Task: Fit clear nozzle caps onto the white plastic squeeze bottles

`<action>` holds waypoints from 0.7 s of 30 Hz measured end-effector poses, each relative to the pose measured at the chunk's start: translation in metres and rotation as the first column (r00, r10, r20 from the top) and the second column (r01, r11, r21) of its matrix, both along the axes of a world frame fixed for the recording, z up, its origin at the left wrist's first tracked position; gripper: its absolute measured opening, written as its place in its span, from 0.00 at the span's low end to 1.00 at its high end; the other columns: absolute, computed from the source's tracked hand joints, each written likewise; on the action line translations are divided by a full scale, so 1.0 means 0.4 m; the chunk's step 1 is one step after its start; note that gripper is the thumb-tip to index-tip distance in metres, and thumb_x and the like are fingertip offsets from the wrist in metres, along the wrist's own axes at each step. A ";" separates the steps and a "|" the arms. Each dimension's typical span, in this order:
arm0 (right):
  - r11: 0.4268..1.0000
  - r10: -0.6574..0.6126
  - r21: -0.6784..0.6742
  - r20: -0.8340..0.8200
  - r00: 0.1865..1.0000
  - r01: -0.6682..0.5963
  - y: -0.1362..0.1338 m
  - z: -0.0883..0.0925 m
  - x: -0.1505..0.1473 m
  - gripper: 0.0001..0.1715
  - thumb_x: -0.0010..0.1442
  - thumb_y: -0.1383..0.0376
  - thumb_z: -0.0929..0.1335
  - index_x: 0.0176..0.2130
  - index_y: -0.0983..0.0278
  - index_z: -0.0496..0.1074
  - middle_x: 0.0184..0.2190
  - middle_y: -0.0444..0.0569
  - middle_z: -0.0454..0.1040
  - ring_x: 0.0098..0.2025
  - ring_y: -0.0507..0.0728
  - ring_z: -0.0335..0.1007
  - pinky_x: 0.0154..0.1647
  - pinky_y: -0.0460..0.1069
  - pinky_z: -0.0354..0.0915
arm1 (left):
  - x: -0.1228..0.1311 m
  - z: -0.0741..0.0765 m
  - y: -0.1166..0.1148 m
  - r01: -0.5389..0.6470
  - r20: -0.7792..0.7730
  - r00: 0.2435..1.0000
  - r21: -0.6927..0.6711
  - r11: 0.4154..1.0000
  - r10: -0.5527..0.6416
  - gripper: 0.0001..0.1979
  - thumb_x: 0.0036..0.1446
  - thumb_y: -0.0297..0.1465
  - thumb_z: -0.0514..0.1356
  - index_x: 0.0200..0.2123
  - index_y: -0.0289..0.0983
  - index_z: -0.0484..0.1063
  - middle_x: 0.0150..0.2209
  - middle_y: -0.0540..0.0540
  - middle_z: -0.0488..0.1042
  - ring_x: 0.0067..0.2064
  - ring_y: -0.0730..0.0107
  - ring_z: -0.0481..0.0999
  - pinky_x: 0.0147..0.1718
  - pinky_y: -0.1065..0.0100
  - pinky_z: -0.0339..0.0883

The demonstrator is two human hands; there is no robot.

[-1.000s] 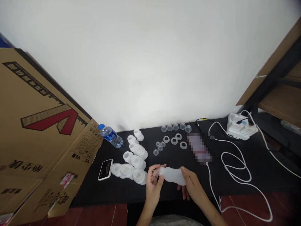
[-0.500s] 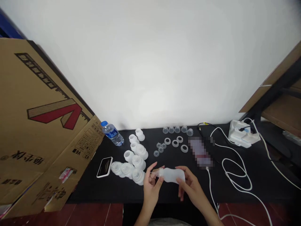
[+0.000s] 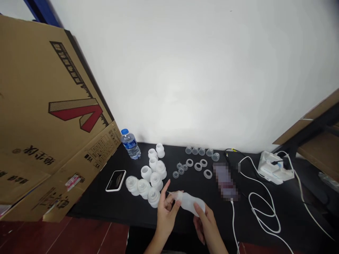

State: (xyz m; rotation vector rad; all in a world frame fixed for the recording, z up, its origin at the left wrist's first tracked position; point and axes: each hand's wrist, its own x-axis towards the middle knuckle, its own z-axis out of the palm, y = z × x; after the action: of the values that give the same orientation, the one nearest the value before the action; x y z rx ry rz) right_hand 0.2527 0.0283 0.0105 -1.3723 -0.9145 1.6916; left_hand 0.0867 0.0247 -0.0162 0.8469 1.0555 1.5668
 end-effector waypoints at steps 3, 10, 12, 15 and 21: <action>0.991 -0.045 -0.131 -0.099 0.994 0.032 0.011 -0.019 -0.020 0.51 0.54 0.17 0.61 0.29 0.60 0.71 0.12 0.40 0.63 0.08 0.47 0.49 0.08 0.42 0.43 | 0.000 -0.003 -0.005 0.066 -0.121 0.991 0.081 0.995 -0.056 0.48 0.60 0.51 0.74 0.76 0.42 0.63 0.56 0.34 0.85 0.57 0.45 0.85 0.60 0.49 0.77; 0.917 0.219 0.207 0.457 0.862 -0.342 0.049 0.024 0.049 0.49 0.68 0.27 0.62 0.19 0.61 0.71 0.10 0.43 0.63 0.13 0.51 0.60 0.18 0.46 0.54 | -0.001 -0.021 -0.018 0.222 -0.274 0.937 -0.005 0.975 -0.215 0.27 0.66 0.49 0.69 0.62 0.41 0.79 0.54 0.37 0.85 0.56 0.46 0.83 0.59 0.54 0.76; 0.863 0.071 0.360 0.611 0.789 -0.356 0.111 0.058 0.092 0.40 0.72 0.35 0.65 0.25 0.61 0.74 0.15 0.44 0.70 0.19 0.55 0.70 0.25 0.48 0.63 | 0.001 -0.017 -0.012 0.187 -0.224 0.958 0.013 0.982 -0.179 0.26 0.67 0.50 0.68 0.59 0.39 0.79 0.48 0.40 0.85 0.48 0.51 0.83 0.52 0.59 0.78; 0.738 -0.084 0.478 0.765 0.638 -0.476 0.257 0.099 0.128 0.23 0.77 0.50 0.64 0.41 0.61 0.81 0.30 0.50 0.84 0.31 0.61 0.82 0.37 0.51 0.72 | -0.001 -0.006 -0.005 0.138 -0.246 0.961 0.021 0.990 -0.129 0.26 0.66 0.52 0.68 0.55 0.38 0.80 0.46 0.41 0.83 0.48 0.51 0.81 0.48 0.62 0.77; 0.613 -0.288 0.441 0.897 0.334 -0.656 0.549 0.115 0.065 0.34 0.70 0.74 0.62 0.71 0.65 0.70 0.75 0.62 0.67 0.72 0.68 0.68 0.73 0.63 0.61 | 0.007 0.019 0.000 0.088 -0.173 0.981 -0.006 0.996 -0.087 0.29 0.67 0.53 0.66 0.61 0.40 0.76 0.53 0.39 0.83 0.55 0.47 0.82 0.56 0.57 0.76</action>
State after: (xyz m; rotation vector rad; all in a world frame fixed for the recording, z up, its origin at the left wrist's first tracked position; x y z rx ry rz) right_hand 0.2786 0.2480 0.0566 -1.5124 -2.2682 0.1719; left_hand 0.0895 0.0249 -0.0086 1.0320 1.1242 1.4405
